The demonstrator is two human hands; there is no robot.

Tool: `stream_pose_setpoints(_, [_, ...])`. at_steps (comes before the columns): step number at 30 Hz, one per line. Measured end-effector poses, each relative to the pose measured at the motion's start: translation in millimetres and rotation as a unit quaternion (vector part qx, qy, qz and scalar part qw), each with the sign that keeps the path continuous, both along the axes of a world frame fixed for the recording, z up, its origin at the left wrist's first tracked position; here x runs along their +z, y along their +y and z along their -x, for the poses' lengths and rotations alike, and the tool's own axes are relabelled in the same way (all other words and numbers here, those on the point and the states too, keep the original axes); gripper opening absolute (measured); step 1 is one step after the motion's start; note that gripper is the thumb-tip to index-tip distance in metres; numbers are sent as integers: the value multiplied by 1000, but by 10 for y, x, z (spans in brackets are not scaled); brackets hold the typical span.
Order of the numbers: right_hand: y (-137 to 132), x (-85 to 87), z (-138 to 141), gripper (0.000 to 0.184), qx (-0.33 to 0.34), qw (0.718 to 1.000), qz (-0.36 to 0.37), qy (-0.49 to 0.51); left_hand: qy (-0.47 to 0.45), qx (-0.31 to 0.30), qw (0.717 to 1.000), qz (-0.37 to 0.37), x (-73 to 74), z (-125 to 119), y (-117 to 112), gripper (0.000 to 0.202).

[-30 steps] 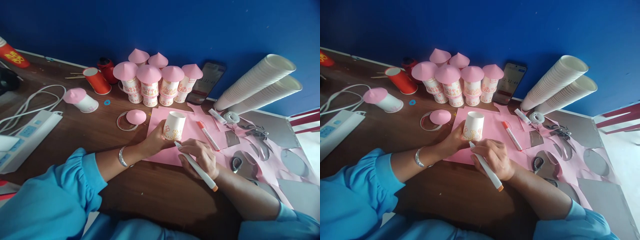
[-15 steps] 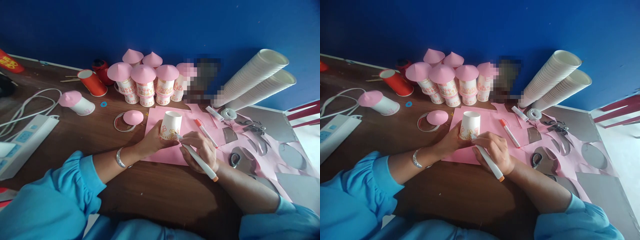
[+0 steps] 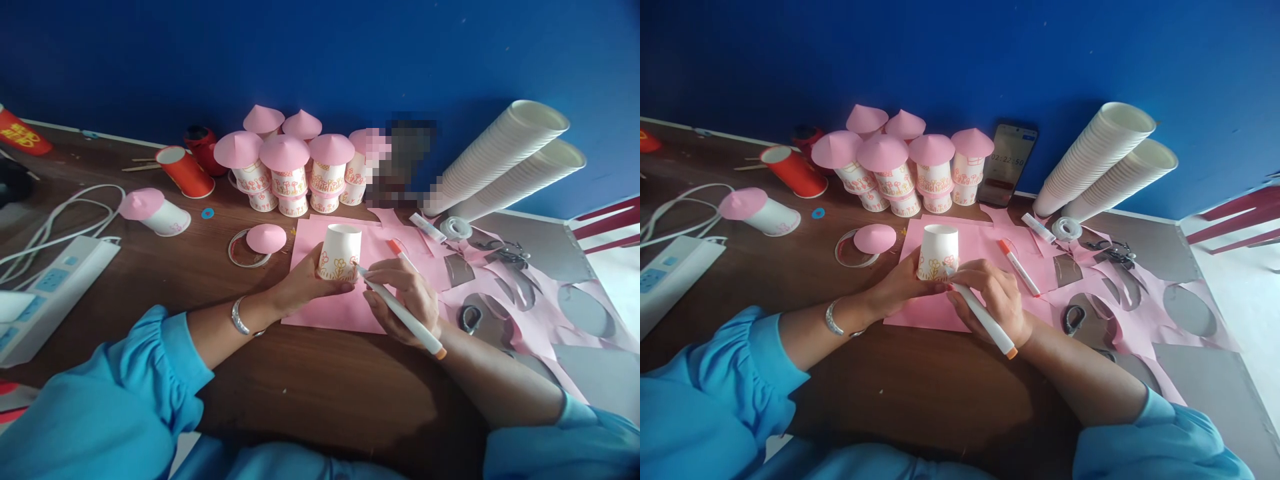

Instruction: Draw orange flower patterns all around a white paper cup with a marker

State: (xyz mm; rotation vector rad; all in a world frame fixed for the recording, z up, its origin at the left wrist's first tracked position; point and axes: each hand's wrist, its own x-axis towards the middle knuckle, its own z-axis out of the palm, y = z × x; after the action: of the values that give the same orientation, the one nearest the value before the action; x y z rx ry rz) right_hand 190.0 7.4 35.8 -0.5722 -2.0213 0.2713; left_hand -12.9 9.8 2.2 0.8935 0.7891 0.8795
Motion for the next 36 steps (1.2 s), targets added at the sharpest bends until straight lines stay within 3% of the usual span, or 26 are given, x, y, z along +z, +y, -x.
stream_pose_setpoints(4, [10, -43, -22, 36, -10, 999, 40, 27, -16, -7, 1000, -3, 5, 4, 8, 59])
stream_pose_setpoints(10, [89, -182, -19, 30, -22, 997, 40, 67, -92, -52, 994, -2, -3, 82, 28, 44])
stream_pose_setpoints(12, [133, -199, -20, 39, -25, 994, 79, 72, -116, -57, 991, 19, 10, 122, 33, 50])
stream_pose_setpoints(15, [215, -224, -41, 69, -23, 990, 117, 74, -121, -63, 990, 43, 53, 173, 49, 71])
stream_pose_setpoints(18, [300, -288, -75, 74, -18, 989, 123, 77, -129, -76, 986, 68, 99, 210, 79, 79])
stream_pose_setpoints(27, [395, -423, -63, 59, -54, 994, 86, 43, -127, -54, 986, 92, 315, 277, 101, 78])
stream_pose_setpoints(32, [349, -298, -28, 50, -45, 996, 71, 42, -146, -8, 988, 56, 473, 327, 33, 79])
stream_pose_setpoints(36, [288, -98, -2, 32, -32, 994, 106, 18, -130, 36, 991, 10, 547, 416, -17, 72])
